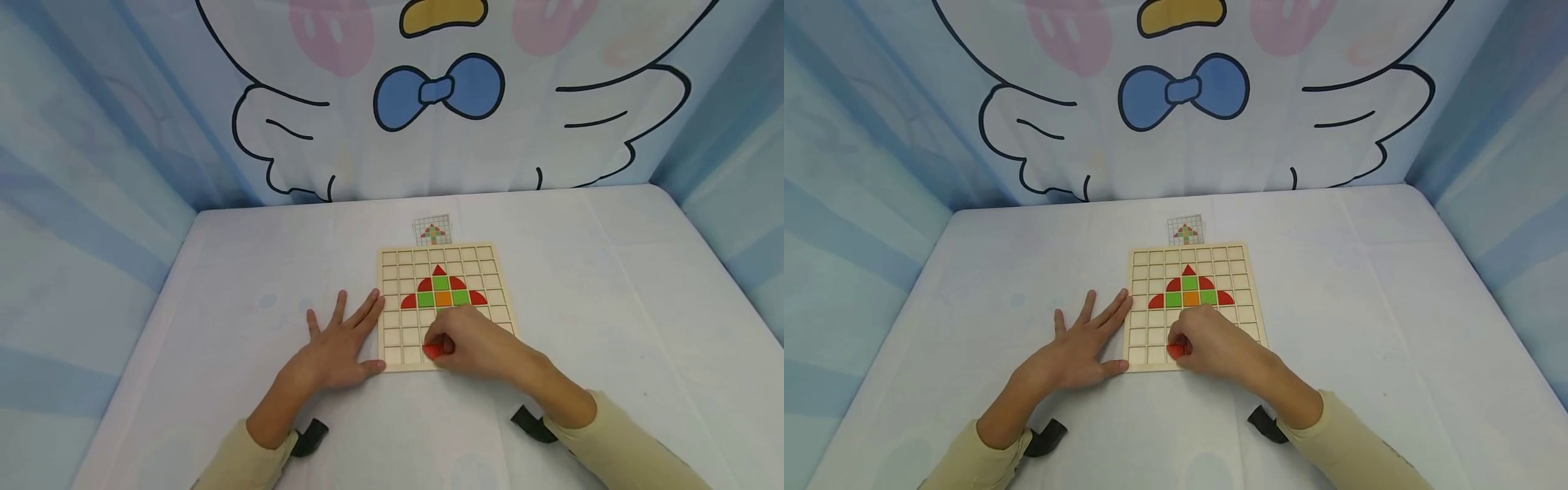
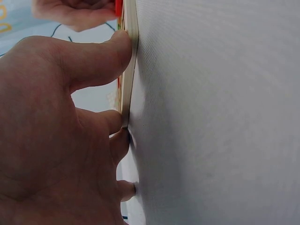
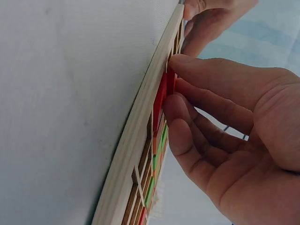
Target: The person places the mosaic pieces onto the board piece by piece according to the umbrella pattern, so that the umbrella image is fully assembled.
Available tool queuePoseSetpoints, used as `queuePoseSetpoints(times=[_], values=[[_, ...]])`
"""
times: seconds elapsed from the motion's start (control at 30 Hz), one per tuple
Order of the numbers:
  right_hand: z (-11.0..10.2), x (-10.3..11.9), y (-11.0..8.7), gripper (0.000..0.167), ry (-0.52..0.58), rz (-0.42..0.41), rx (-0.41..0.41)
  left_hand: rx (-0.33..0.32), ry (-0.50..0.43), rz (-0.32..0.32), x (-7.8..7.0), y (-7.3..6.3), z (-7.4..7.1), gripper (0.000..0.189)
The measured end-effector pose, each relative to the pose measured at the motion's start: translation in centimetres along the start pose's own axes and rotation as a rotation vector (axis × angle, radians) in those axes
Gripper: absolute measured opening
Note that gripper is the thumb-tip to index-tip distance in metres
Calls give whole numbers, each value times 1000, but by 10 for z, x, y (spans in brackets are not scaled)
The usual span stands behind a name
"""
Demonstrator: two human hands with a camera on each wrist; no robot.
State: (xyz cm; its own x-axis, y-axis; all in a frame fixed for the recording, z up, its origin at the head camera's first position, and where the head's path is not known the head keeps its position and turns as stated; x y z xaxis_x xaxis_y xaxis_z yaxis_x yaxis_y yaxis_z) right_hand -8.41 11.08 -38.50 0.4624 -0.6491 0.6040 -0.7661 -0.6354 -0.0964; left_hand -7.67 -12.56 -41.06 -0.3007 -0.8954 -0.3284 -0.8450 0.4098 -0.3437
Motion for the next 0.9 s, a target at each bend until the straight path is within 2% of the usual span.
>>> queuePoseSetpoints(times=[0.63, 0.9], values=[[4, 1, 0, 14, -51, -24, -42, -7, 10, -6, 0, 0, 2, 99], [5, 1, 0, 12, -56, 0, -48, -11, 7, -2, 0, -1, 1, 98]])
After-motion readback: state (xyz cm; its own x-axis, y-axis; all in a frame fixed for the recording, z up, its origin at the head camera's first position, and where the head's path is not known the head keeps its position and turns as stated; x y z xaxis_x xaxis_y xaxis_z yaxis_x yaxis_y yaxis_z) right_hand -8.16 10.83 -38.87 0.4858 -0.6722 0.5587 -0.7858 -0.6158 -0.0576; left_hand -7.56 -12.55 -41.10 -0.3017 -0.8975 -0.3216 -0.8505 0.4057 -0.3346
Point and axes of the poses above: each hand's wrist, its own y-axis towards the middle knuckle, its own z-axis out of the palm, x = y × z, the point moved 2 cm from there along y, towards the middle knuckle, and after that the axes turned 2 degrees about z, right-handed, at the moved point
